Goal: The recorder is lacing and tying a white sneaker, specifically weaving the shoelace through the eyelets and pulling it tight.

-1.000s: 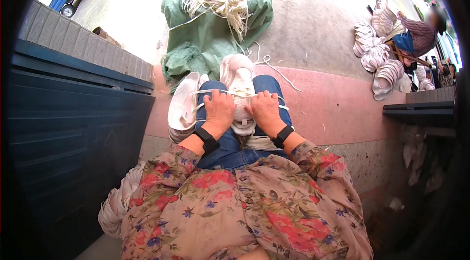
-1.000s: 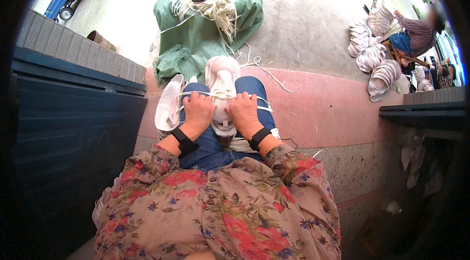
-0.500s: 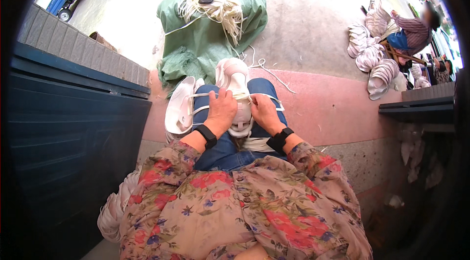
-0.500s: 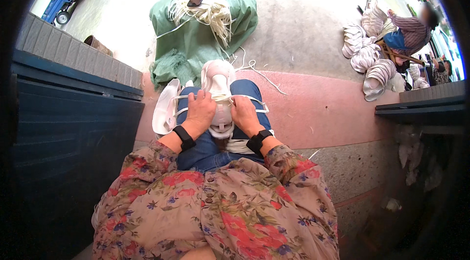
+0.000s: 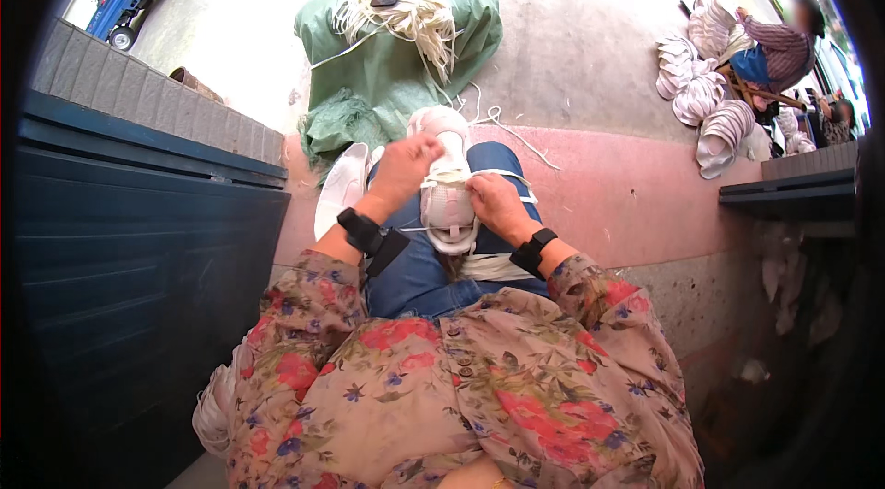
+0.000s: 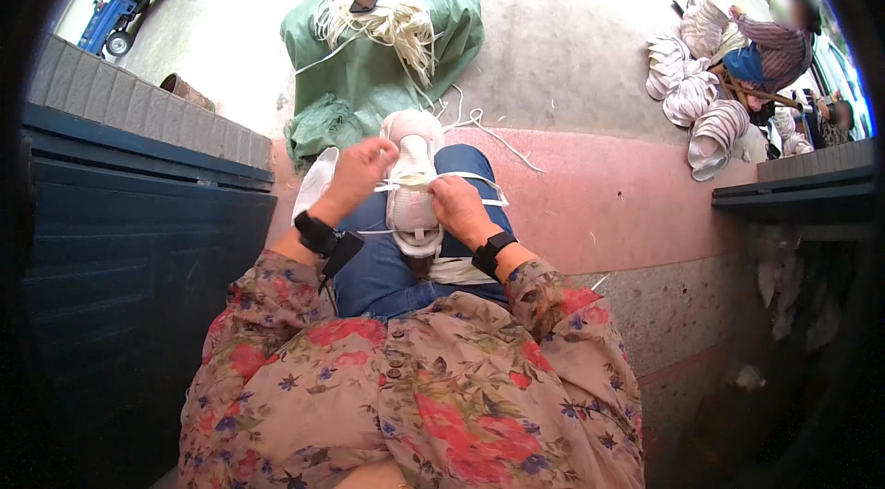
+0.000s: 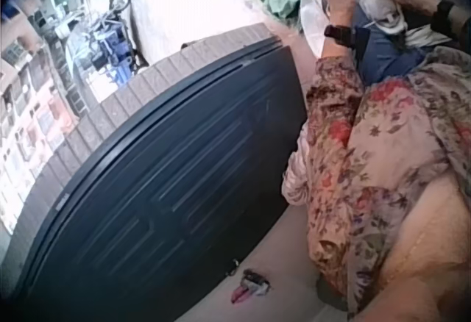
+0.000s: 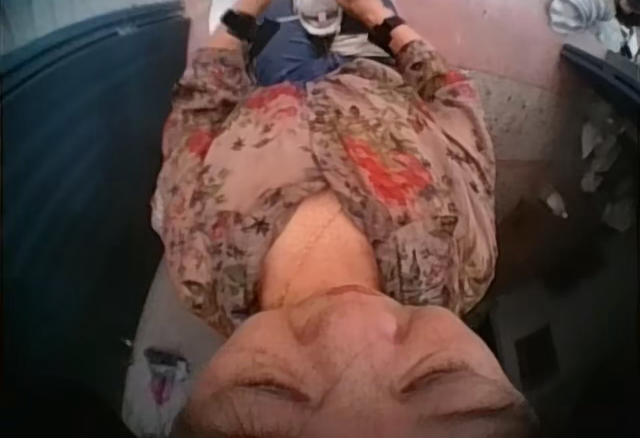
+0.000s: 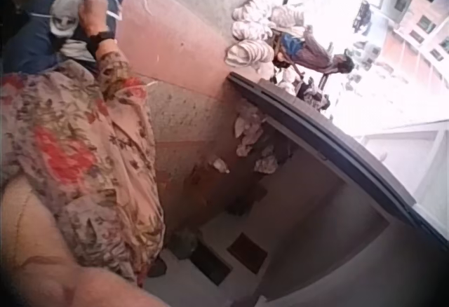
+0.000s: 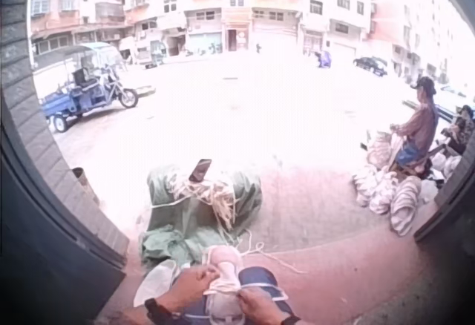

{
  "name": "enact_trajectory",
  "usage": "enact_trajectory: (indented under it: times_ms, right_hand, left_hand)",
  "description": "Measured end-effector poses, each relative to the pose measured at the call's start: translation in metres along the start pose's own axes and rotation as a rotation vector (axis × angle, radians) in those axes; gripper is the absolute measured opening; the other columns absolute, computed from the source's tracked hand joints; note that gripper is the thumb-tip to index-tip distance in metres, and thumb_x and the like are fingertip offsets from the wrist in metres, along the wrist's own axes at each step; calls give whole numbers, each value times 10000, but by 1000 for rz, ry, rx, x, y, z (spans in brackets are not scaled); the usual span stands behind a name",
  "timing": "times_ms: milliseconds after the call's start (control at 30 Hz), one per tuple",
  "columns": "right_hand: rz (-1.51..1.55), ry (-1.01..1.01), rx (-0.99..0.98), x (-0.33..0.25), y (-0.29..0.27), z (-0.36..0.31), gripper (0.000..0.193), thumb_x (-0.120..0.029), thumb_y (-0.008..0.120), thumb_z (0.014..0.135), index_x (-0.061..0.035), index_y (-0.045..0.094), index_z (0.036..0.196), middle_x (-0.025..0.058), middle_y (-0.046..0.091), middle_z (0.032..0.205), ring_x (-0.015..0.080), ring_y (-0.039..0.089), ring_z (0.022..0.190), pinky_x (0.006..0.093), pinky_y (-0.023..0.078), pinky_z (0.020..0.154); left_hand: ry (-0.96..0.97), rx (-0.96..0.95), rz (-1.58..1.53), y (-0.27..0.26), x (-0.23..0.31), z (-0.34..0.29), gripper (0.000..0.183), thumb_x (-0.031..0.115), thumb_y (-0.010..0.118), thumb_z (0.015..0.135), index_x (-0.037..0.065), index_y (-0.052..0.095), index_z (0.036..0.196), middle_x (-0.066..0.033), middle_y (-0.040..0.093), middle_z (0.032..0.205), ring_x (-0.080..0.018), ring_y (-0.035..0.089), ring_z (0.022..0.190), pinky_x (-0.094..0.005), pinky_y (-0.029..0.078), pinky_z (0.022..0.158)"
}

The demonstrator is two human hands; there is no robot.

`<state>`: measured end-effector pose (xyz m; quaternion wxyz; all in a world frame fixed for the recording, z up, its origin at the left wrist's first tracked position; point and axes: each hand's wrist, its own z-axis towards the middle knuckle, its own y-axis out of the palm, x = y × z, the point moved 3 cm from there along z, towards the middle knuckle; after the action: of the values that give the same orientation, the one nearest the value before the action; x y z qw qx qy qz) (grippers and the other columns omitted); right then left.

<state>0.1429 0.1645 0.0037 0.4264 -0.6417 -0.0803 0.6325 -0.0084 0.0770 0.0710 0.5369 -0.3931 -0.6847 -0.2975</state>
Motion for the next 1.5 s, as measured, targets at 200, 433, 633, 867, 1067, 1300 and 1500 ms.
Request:
enact_trajectory:
  times_ms: [200, 433, 633, 867, 1067, 1300, 1500]
  right_hand:
    - [-362, -146, -179, -10, 4, 5, 171, -32, 537, 646, -37, 566, 815, 130, 560, 756, 295, 531, 801, 366, 432, 704]
    - [-650, -213, -236, -20, 9, 20, 33, -74, 546, 640, -83, 572, 620, 98, 555, 764, 243, 519, 805, 353, 402, 660]
    - [-233, -160, -28, -31, -18, 21, 53, -75, 560, 689, -54, 573, 737, 106, 499, 798, 276, 489, 784, 359, 379, 665]
    - [181, -199, 363, -57, -79, 47, 38, -53, 549, 753, -26, 537, 777, 137, 488, 757, 316, 470, 768, 364, 400, 667]
    - [676, 172, 198, -37, -71, 40, 133, -136, 450, 880, -8, 476, 856, 54, 526, 655, 142, 506, 614, 272, 428, 593]
    - [780, 430, 166, -11, -60, 19, 134, -159, 417, 906, -29, 431, 876, 19, 479, 603, 93, 481, 564, 227, 421, 561]
    - [929, 508, 67, -29, -56, 23, 181, -112, 460, 872, 15, 485, 999, 30, 532, 640, 86, 501, 565, 209, 420, 535]
  left_hand:
    - [248, -10, 993, 19, -60, -19, 105, 84, 511, 761, 0, 553, 808, -154, 581, 661, -314, 569, 620, -387, 463, 583]
    - [335, 7, 1348, 32, -54, -23, 60, 66, 521, 679, 38, 573, 691, -117, 542, 759, -270, 540, 766, -370, 469, 614]
    - [215, -96, 1270, 32, -58, -12, 76, 97, 531, 695, 42, 584, 688, -123, 554, 775, -293, 545, 789, -394, 464, 633]
    - [133, -157, 1133, 34, -56, -10, 105, 156, 589, 709, 58, 619, 733, -128, 585, 799, -313, 537, 808, -405, 446, 681]
    - [320, 0, 1054, 34, -44, 8, 115, 153, 605, 690, 43, 619, 719, -127, 590, 759, -316, 518, 763, -402, 433, 692]
    - [474, -98, 1303, 44, -40, 24, 97, 107, 595, 661, 21, 549, 664, -155, 542, 689, -313, 528, 733, -397, 454, 614]
    - [376, 78, 979, 24, -32, 31, 93, 84, 596, 651, 22, 527, 647, -150, 579, 670, -303, 561, 638, -348, 457, 562]
